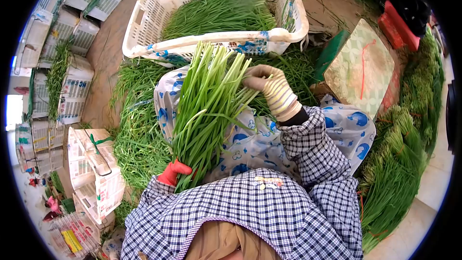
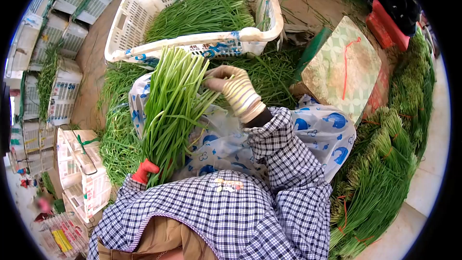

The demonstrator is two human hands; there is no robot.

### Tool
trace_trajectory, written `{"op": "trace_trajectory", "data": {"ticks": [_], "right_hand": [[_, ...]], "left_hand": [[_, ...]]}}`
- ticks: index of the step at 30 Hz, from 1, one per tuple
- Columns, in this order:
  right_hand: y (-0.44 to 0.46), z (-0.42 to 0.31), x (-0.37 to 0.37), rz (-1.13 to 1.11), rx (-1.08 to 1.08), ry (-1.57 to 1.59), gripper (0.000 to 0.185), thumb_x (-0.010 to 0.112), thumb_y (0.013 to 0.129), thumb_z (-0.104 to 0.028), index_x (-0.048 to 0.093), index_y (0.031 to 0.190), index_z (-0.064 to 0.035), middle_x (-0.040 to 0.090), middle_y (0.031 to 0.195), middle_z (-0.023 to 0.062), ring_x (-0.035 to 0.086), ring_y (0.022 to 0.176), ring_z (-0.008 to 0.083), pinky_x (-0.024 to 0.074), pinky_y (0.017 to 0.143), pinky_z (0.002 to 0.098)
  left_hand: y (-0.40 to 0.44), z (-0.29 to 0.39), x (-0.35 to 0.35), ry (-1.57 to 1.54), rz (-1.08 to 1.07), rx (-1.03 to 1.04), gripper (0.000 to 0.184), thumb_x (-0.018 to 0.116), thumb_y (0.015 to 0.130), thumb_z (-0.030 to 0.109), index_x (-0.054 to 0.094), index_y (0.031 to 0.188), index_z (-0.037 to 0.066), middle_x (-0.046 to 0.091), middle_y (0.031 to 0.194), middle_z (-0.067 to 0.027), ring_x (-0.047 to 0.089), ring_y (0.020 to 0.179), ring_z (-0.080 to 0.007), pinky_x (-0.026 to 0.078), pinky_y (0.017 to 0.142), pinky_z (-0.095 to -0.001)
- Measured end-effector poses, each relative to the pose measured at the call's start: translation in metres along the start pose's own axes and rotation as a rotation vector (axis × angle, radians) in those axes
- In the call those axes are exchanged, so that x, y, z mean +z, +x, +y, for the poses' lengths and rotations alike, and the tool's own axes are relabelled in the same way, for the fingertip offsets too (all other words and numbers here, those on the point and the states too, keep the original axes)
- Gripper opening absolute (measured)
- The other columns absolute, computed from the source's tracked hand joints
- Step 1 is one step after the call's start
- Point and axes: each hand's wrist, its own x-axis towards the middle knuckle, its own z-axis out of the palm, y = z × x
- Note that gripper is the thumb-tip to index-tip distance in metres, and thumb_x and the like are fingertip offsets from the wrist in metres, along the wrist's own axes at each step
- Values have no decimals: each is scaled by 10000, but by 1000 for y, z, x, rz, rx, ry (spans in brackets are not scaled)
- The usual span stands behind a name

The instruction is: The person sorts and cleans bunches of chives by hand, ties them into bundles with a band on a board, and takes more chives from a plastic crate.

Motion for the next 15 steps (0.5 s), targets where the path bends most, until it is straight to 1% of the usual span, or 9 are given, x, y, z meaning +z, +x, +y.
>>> {"op": "trace_trajectory", "data": {"ticks": [2, 5, 6, 7, 8, 11, 12, 14, 15], "right_hand": [[4, 1, -12, 83, -164, 84, 185, 671, 832, -142, 664, 949, 2, 666, 1021, 115, 620, 935, 197, 491, 880, 300], [13, -4, -71, 244, -409, 371, 200, 649, 867, -134, 623, 993, 19, 653, 1069, 175, 630, 1002, 276, 484, 998, 428], [14, -4, -95, 381, -493, 335, 219, 645, 871, -154, 612, 1002, 19, 645, 1080, 185, 626, 1039, 310, 484, 1000, 437], [9, -13, -115, 427, -524, 523, 129, 666, 837, -56, 629, 923, 32, 675, 962, 166, 659, 917, 285, 533, 918, 403], [2, -18, -130, 585, -518, 438, 122, 678, 822, -53, 634, 914, 14, 680, 942, 160, 663, 909, 281, 530, 908, 378], [-16, -25, -147, 1009, -340, -67, 253, 665, 789, -65, 651, 1035, -6, 689, 970, 144, 658, 956, 277, 483, 934, 392], [-16, -14, -160, 1009, -342, -69, 253, 665, 789, -65, 651, 1035, -6, 689, 970, 144, 658, 956, 277, 483, 934, 392], [-14, 8, -178, 758, -452, -1147, 439, 663, 725, -81, 612, 1159, -38, 651, 1123, 154, 609, 1060, 312, 443, 980, 419], [-27, -6, -139, 707, -536, -1472, 586, 661, 669, -111, 555, 1245, -85, 572, 1266, 166, 530, 1165, 356, 406, 1021, 443]], "left_hand": [[-1, 0, 2, -39, -6, -1, 880, 717, 541, 104, 470, 1383, 51, 616, 1249, -125, 622, 1067, -262, 513, 894, -366], [-4, -3, 8, -134, 4, 18, 864, 733, 540, 114, 485, 1364, 37, 629, 1219, -131, 641, 1002, -255, 532, 832, -353], [-5, -4, 9, -183, 11, 36, 846, 739, 542, 121, 498, 1347, 25, 639, 1194, -134, 653, 953, -251, 540, 792, -348], [-4, -8, 2, -187, 13, 37, 846, 739, 542, 121, 498, 1347, 25, 639, 1194, -134, 653, 953, -251, 540, 792, -348], [0, -15, -9, -193, -30, 33, 825, 743, 542, 128, 511, 1326, 14, 648, 1160, -137, 656, 896, -247, 540, 749, -345], [3, -15, -7, -221, -54, 49, 777, 745, 542, 136, 539, 1278, -7, 663, 1071, -147, 652, 776, -249, 531, 650, -350], [1, -11, -1, -249, -42, 55, 773, 739, 544, 134, 540, 1277, -8, 663, 1065, -150, 651, 777, -258, 531, 652, -352], [1, -11, 1, -279, -28, 62, 769, 734, 546, 132, 540, 1277, -9, 663, 1059, -152, 651, 778, -266, 532, 654, -355], [2, -14, -3, -301, -45, 62, 772, 725, 551, 122, 531, 1287, -6, 659, 1068, -156, 649, 787, -271, 531, 660, -361]]}}
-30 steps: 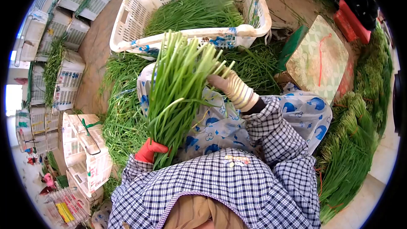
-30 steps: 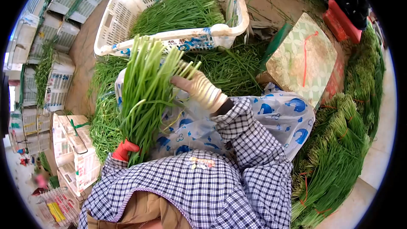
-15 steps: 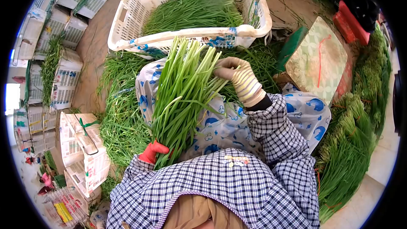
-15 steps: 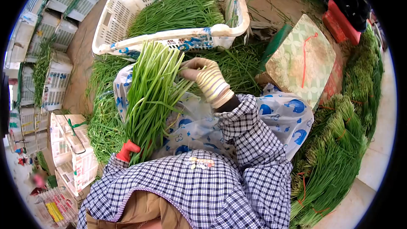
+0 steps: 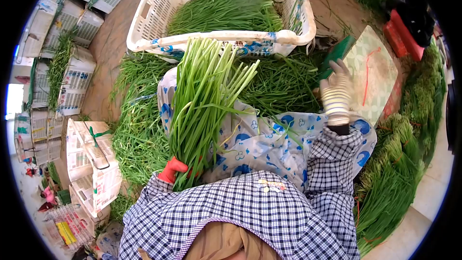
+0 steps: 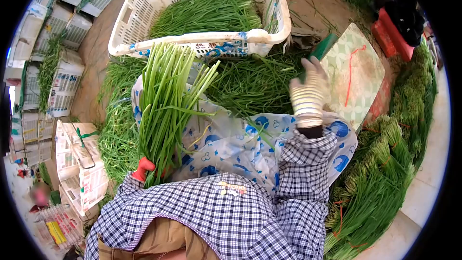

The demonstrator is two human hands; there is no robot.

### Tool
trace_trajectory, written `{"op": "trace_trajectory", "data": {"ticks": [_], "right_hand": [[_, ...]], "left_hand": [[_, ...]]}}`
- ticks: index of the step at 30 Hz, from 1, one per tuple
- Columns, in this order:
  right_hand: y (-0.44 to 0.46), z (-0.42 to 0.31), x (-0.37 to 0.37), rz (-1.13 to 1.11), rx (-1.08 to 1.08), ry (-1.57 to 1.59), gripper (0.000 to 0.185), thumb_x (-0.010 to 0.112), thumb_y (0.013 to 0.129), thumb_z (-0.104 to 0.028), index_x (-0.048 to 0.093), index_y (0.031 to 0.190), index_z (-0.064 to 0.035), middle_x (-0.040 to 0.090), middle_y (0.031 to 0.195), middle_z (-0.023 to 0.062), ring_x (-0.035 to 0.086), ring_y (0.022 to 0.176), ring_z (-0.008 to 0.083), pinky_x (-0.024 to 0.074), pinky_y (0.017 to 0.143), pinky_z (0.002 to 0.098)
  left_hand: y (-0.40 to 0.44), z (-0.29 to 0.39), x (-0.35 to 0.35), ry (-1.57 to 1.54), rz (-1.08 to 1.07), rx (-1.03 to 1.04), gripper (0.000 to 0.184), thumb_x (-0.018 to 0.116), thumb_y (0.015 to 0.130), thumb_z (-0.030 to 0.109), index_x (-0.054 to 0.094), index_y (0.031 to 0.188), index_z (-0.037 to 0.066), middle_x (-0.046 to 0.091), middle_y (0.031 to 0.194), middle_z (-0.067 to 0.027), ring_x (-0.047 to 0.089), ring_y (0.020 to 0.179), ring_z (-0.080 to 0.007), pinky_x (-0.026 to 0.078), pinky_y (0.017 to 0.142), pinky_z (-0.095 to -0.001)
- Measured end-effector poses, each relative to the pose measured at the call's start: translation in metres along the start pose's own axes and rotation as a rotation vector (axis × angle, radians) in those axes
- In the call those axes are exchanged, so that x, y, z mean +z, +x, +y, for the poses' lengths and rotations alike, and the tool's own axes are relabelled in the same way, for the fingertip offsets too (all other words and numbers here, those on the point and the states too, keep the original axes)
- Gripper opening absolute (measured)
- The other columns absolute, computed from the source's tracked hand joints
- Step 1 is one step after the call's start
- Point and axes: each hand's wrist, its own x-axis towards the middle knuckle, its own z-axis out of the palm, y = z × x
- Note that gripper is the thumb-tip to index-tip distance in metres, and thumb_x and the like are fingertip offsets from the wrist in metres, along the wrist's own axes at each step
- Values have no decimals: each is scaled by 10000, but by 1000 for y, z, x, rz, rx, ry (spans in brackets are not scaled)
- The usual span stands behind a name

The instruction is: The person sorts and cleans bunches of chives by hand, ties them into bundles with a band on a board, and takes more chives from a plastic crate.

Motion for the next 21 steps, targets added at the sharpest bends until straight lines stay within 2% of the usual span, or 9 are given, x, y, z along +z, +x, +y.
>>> {"op": "trace_trajectory", "data": {"ticks": [2, 5, 8, 12, 14, 15, 18, 20, 21], "right_hand": [[-6, -38, 1, -46, -170, 61, 722, 734, 650, -164, 479, 1313, -34, 525, 1298, 224, 486, 1209, 400, 379, 1052, 453], [-22, -99, 12, -695, 251, 1132, 810, 751, 810, -351, 355, 1434, -19, 439, 1416, 207, 409, 1323, 322, 338, 1100, 411], [-39, -140, 82, -841, 176, 2068, 893, 630, 859, -554, 262, 1478, -25, 425, 1426, 139, 427, 1297, 242, 348, 1087, 377], [-35, -162, 81, -985, 543, 2110, 789, 623, 831, -623, 476, 1328, -26, 589, 1226, 86, 562, 1118, 185, 459, 968, 343], [-39, -170, 83, -895, 605, 2042, 704, 643, 839, -585, 527, 1283, -50, 623, 1157, 57, 598, 1038, 168, 489, 919, 333], [-39, -172, 82, -904, 612, 2040, 704, 643, 839, -585, 527, 1283, -50, 623, 1157, 57, 598, 1038, 168, 489, 919, 333], [-38, -174, 82, -880, 739, 2042, 645, 652, 853, -542, 539, 1269, -63, 644, 1117, 61, 627, 986, 180, 512, 885, 330], [-37, -176, 80, -900, 776, 2057, 656, 658, 848, -541, 533, 1276, -60, 643, 1125, 64, 626, 1006, 184, 517, 897, 331], [-36, -177, 80, -907, 778, 2053, 656, 658, 848, -541, 533, 1276, -60, 643, 1125, 64, 626, 1006, 184, 517, 897, 331]], "left_hand": [[0, 0, -2, -19, -15, -2, 775, 716, 555, 111, 522, 1297, -4, 654, 1076, -159, 646, 796, -276, 530, 666, -368], [1, 4, 5, 33, -96, -1, 823, 709, 563, 98, 478, 1349, 11, 638, 1151, -155, 653, 873, -274, 540, 722, -365], [-5, 11, 23, 76, -12, -52, 843, 723, 607, 94, 435, 1397, 34, 605, 1245, -147, 624, 1045, -259, 516, 872, -353], [-16, 24, 45, 263, 90, -112, 684, 697, 789, 172, 431, 1407, 49, 566, 1318, -132, 502, 1245, -213, 389, 1048, -348], [-21, 39, 32, 1139, 118, 123, 582, 671, 842, 242, 492, 1350, 22, 608, 1257, -135, 566, 1164, -222, 428, 998, -354], [-34, 66, 71, 1274, 297, -4, 525, 678, 850, 291, 559, 1271, 1, 651, 1168, -143, 627, 1055, -226, 471, 929, -338], [-46, 83, 86, 1398, 718, 881, 525, 782, 742, 122, 602, 1222, 6, 628, 1213, -154, 622, 1081, -240, 484, 933, -340], [-43, 94, 112, 1429, 768, 1051, 581, 805, 708, 141, 603, 1244, 42, 577, 1295, -155, 557, 1190, -287, 439, 999, -384], [-35, 94, 129, 1612, 574, 1175, 551, 801, 697, 154, 621, 1209, 56, 564, 1311, -153, 516, 1233, -316, 401, 1035, -420]]}}
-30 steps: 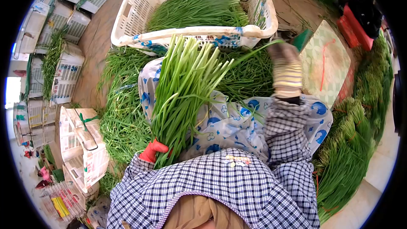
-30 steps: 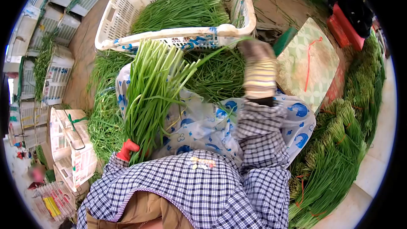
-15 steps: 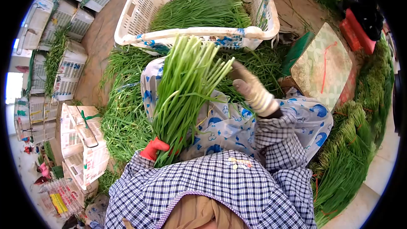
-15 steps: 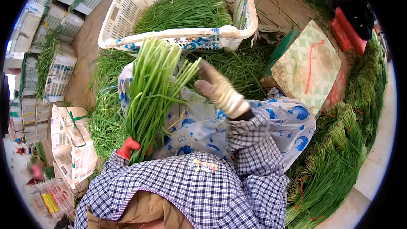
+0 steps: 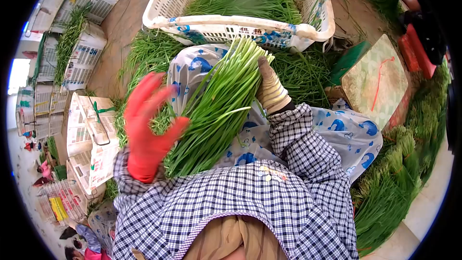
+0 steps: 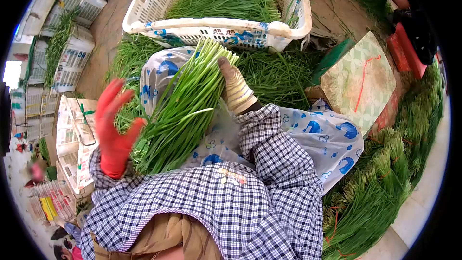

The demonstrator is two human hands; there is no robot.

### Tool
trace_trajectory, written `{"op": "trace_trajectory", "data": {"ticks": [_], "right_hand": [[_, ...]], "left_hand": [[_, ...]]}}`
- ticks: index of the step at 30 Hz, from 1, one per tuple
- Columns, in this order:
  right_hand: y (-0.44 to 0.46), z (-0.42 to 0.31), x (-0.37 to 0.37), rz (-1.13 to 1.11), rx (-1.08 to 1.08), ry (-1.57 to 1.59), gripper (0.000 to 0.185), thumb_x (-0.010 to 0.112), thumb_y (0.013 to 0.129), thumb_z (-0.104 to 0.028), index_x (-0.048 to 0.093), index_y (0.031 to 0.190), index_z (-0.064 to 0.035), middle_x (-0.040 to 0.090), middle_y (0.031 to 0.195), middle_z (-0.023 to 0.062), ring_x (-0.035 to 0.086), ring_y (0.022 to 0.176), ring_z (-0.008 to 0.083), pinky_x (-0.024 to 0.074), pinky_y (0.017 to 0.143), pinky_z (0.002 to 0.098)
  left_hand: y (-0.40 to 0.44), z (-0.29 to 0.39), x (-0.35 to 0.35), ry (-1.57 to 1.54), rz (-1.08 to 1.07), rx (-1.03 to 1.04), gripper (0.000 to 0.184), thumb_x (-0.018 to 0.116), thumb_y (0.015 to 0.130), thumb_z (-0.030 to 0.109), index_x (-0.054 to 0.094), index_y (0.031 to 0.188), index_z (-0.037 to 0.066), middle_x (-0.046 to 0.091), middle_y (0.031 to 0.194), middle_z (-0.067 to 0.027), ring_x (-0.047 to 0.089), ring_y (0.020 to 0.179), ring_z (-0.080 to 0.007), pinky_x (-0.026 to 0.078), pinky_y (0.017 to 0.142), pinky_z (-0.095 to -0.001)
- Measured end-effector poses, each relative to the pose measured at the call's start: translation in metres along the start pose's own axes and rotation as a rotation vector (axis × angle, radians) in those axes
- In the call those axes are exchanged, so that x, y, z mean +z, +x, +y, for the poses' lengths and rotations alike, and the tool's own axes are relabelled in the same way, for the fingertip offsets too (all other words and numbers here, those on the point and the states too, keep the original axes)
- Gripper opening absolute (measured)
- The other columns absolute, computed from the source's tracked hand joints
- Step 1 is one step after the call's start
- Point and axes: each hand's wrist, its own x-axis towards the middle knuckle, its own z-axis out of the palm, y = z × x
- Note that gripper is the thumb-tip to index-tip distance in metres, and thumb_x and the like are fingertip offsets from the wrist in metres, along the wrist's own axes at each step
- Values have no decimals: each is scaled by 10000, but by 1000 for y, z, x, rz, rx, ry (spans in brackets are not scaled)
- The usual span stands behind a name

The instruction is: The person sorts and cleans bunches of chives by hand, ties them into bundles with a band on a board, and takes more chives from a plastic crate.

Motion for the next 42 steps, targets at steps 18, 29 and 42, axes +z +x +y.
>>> {"op": "trace_trajectory", "data": {"ticks": [18, 29, 42], "right_hand": [[-27, -19, 27, -107, 15, 119, 669, 633, 879, -491, 460, 1363, -63, 586, 1270, 100, 581, 1150, 233, 458, 1012, 392], [-34, -28, 5, 118, 17, 182, 382, 538, 949, -222, 552, 1256, 5, 639, 1145, 102, 618, 1030, 195, 484, 949, 336], [-32, -21, 8, 308, -180, 155, 221, 638, 882, -89, 641, 1086, -3, 685, 972, 90, 675, 814, 210, 572, 708, 326]], "left_hand": [[113, -30, 79, -498, -423, -101, 443, 589, 946, 258, 526, 1288, -16, 633, 1152, -188, 594, 1061, -253, 458, 935, -327], [135, -26, 139, -616, -876, -272, 757, 740, 796, 188, 368, 1434, 21, 611, 1187, -79, 574, 1080, -170, 446, 968, -308], [127, -22, 140, -751, -714, -293, 718, 693, 784, 100, 374, 1419, -6, 607, 1171, -75, 575, 1046, -161, 458, 940, -293]]}}
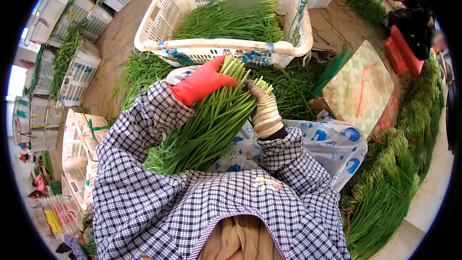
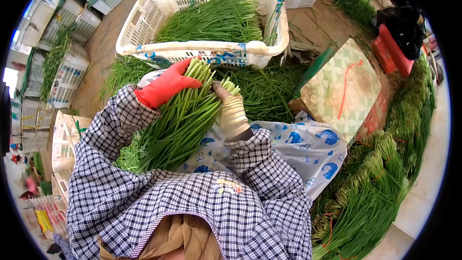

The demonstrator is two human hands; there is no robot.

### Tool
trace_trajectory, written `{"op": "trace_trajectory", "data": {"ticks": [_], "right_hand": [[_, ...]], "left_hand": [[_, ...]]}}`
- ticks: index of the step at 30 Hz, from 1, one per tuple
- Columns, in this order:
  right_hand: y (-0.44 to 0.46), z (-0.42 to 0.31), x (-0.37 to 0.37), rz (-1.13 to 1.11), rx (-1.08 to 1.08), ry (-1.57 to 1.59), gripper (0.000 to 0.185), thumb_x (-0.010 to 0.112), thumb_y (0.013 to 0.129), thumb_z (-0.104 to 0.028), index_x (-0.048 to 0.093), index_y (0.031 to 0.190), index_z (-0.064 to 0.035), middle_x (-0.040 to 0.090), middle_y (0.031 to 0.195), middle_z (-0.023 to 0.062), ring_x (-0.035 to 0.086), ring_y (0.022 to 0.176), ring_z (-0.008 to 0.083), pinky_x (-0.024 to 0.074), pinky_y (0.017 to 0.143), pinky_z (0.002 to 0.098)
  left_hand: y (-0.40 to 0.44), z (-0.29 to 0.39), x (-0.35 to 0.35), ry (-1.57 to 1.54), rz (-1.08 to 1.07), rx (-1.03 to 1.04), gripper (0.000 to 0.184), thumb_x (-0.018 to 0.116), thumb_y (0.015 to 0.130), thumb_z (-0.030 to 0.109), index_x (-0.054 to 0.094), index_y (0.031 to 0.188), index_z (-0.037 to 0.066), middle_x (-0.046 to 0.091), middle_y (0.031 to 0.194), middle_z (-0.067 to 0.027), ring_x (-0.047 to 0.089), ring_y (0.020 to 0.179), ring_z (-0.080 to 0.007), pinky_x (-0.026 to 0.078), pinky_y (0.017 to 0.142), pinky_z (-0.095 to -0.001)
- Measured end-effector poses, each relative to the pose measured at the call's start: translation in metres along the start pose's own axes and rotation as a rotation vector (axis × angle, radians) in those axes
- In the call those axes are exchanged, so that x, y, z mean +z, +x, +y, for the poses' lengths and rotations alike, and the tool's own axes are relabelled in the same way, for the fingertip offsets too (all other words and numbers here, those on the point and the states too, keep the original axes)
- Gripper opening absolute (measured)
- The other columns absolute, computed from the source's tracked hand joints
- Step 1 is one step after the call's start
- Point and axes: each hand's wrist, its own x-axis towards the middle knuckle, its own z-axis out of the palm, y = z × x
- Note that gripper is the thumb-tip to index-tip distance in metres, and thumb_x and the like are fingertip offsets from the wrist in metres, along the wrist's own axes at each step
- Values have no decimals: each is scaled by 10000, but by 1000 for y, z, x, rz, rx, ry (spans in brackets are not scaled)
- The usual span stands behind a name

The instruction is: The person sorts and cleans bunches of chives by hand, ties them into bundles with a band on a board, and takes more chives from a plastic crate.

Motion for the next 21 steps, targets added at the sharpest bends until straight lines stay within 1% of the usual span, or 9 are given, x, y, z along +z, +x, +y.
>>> {"op": "trace_trajectory", "data": {"ticks": [3, 5, 7, 9, 10, 11, 14, 18, 21], "right_hand": [[8, 9, -7, 15, 5, -51, 247, 655, 884, -112, 644, 1109, -11, 686, 1005, 92, 675, 845, 208, 570, 720, 324], [15, 21, -12, -133, 0, -51, 278, 647, 888, -120, 627, 1153, -37, 670, 1079, 76, 662, 928, 206, 558, 805, 330], [7, 15, -2, -53, 30, -125, 307, 636, 897, -135, 607, 1189, -44, 657, 1120, 70, 654, 971, 211, 551, 836, 337], [3, 12, 0, -18, 62, -43, 321, 610, 911, -145, 591, 1213, -36, 660, 1112, 75, 654, 967, 216, 549, 844, 343], [5, 12, -2, -21, 65, -44, 321, 610, 911, -145, 591, 1213, -36, 660, 1112, 75, 654, 967, 216, 549, 844, 343], [8, 14, -6, 6, 82, -76, 323, 598, 910, -135, 589, 1215, -29, 661, 1103, 84, 654, 962, 218, 547, 850, 349], [-3, 8, -1, -4, 124, -150, 342, 582, 892, -114, 587, 1220, -17, 667, 1073, 104, 650, 951, 228, 532, 877, 362], [8, 16, -13, -66, 191, -212, 372, 619, 875, -112, 577, 1234, -20, 662, 1090, 93, 644, 965, 222, 516, 896, 348], [12, 26, -11, -170, 92, -152, 387, 670, 867, -136, 582, 1226, -24, 665, 1086, 86, 642, 972, 218, 517, 895, 339]], "left_hand": [[-5, -1, 8, -74, -29, 32, 762, 705, 788, 145, 338, 1440, -1, 583, 1230, -97, 556, 1111, -174, 430, 985, -293], [-16, 15, 22, 428, 8, 177, 813, 717, 776, 174, 304, 1454, -1, 561, 1265, -146, 538, 1156, -188, 401, 1021, -294], [-15, 17, 23, 582, 60, 260, 820, 735, 762, 194, 327, 1452, 18, 602, 1191, -174, 587, 1077, -208, 445, 965, -301], [-17, 21, 19, 587, 157, 175, 785, 736, 764, 184, 366, 1441, 41, 643, 1067, -154, 626, 955, -198, 493, 867, -300], [-18, 16, 15, 497, 196, 189, 728, 717, 770, 123, 407, 1425, 62, 655, 952, -99, 637, 862, -168, 516, 778, -299], [-14, 6, 11, 498, 197, 188, 728, 717, 770, 123, 407, 1425, 62, 655, 952, -99, 637, 862, -168, 516, 778, -299], [-8, -11, 5, -59, 202, 71, 707, 719, 757, 36, 432, 1403, 45, 645, 951, -46, 594, 831, -115, 505, 749, -280], [-12, -8, 9, -177, 149, -1, 742, 698, 753, -19, 403, 1429, 61, 606, 951, -12, 565, 831, -94, 483, 774, -248], [-14, -12, 18, -170, 46, 68, 708, 710, 779, 49, 412, 1421, 59, 613, 1005, -32, 563, 885, -110, 480, 795, -260]]}}
